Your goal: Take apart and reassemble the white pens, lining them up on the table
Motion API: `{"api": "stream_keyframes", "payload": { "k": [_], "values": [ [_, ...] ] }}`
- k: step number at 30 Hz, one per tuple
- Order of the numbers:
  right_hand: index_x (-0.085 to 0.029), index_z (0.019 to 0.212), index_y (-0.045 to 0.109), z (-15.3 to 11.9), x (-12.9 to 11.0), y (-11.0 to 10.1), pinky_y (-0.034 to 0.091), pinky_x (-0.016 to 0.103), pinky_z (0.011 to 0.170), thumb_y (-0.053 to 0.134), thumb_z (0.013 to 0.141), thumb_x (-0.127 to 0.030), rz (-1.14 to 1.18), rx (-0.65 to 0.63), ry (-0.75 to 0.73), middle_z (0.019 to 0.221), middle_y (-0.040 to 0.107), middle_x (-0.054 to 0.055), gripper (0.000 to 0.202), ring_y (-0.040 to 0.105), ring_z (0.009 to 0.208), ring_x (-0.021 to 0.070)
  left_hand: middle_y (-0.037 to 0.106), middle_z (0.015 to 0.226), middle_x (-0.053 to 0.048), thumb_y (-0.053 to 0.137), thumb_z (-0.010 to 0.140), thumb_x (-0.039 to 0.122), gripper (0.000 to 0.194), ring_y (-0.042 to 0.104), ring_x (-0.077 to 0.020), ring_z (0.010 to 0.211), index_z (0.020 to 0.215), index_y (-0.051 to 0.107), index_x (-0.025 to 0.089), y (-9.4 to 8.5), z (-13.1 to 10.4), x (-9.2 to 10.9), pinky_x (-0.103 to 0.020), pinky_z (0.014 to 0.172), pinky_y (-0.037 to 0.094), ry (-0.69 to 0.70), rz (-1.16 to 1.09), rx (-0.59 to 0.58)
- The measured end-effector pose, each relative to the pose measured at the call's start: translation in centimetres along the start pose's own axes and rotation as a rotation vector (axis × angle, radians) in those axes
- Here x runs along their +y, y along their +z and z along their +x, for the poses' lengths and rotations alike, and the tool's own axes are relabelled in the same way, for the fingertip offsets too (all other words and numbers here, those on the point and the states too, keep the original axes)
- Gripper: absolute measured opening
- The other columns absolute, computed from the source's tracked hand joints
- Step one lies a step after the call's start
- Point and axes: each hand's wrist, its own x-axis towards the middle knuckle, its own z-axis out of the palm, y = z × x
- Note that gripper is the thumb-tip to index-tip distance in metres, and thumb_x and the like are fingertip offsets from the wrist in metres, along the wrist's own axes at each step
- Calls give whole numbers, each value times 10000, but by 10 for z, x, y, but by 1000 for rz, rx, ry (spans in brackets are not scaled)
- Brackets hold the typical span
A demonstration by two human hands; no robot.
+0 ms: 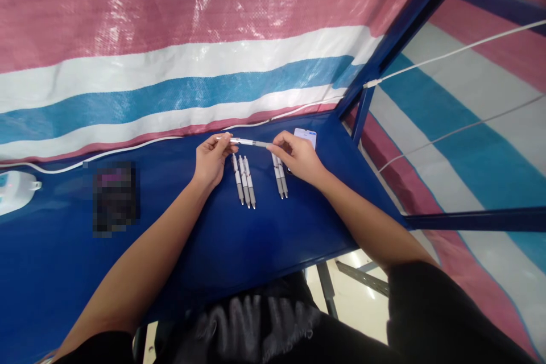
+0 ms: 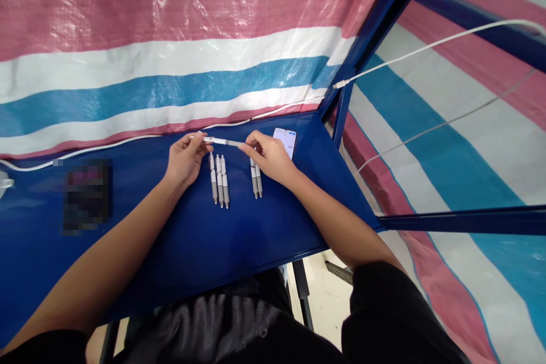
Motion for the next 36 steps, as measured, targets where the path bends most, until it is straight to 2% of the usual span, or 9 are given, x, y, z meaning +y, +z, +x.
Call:
{"api": "stream_keyframes", "payload": {
  "k": [4, 8, 15, 23, 27, 33, 36],
  "values": [
    [-243, 930, 622, 1, 0, 1, 466, 330, 668, 664, 1034, -722, 42, 120, -71, 769, 636, -13, 493, 549, 645, 158, 774, 765, -28, 1018, 788, 441, 343, 713, -106, 648, 867, 833, 163, 0, 0, 0, -240, 702, 594, -9, -20, 6],
    [-255, 996, 669, 3, 3, 1, 479, 337, 658, 724, 1004, -703, 116, 267, -59, 739, 611, -25, 451, 566, 652, 167, 781, 784, -38, 979, 842, 444, 325, 712, -104, 657, 873, 824, 159, 0, 1, 2, -243, 721, 601, -42, -42, 35],
    [-269, 1037, 660, 4, 5, 2, 446, 331, 594, 761, 1000, -637, 227, 406, -103, 705, 577, -43, 383, 557, 609, 158, 788, 806, -47, 955, 870, 455, 317, 721, -113, 688, 889, 816, 171, 0, 2, 4, -254, 755, 613, -73, -56, 61],
    [-269, 1059, 644, 5, 8, 4, 480, 307, 584, 756, 1001, -631, 257, 413, -99, 744, 559, -44, 384, 591, 654, 149, 795, 820, -48, 988, 816, 507, 393, 731, -117, 704, 896, 812, 165, 0, 1, 4, -263, 773, 618, -75, -75, 59],
    [-270, 1038, 630, 5, 6, 3, 497, 316, 595, 750, 993, -657, 259, 440, -83, 762, 554, -33, 408, 598, 664, 156, 799, 828, -52, 975, 834, 507, 388, 734, -120, 706, 902, 809, 163, -1, 2, 4, -267, 768, 617, -76, -74, 62],
    [-287, 1066, 603, 3, 3, 3, 496, 345, 592, 695, 993, -712, 196, 358, -2, 765, 542, -19, 441, 596, 689, 186, 791, 829, -53, 942, 879, 498, 361, 740, -121, 716, 905, 798, 168, -2, 3, 3, -269, 775, 616, -71, -58, 56],
    [-286, 1062, 582, 3, 3, 2, 494, 343, 591, 664, 1018, -699, 170, 394, -24, 783, 526, -16, 423, 589, 689, 181, 791, 836, -54, 941, 880, 504, 364, 741, -123, 720, 907, 792, 172, -3, 3, 2, -276, 783, 619, -63, -54, 60]
  ]
}}
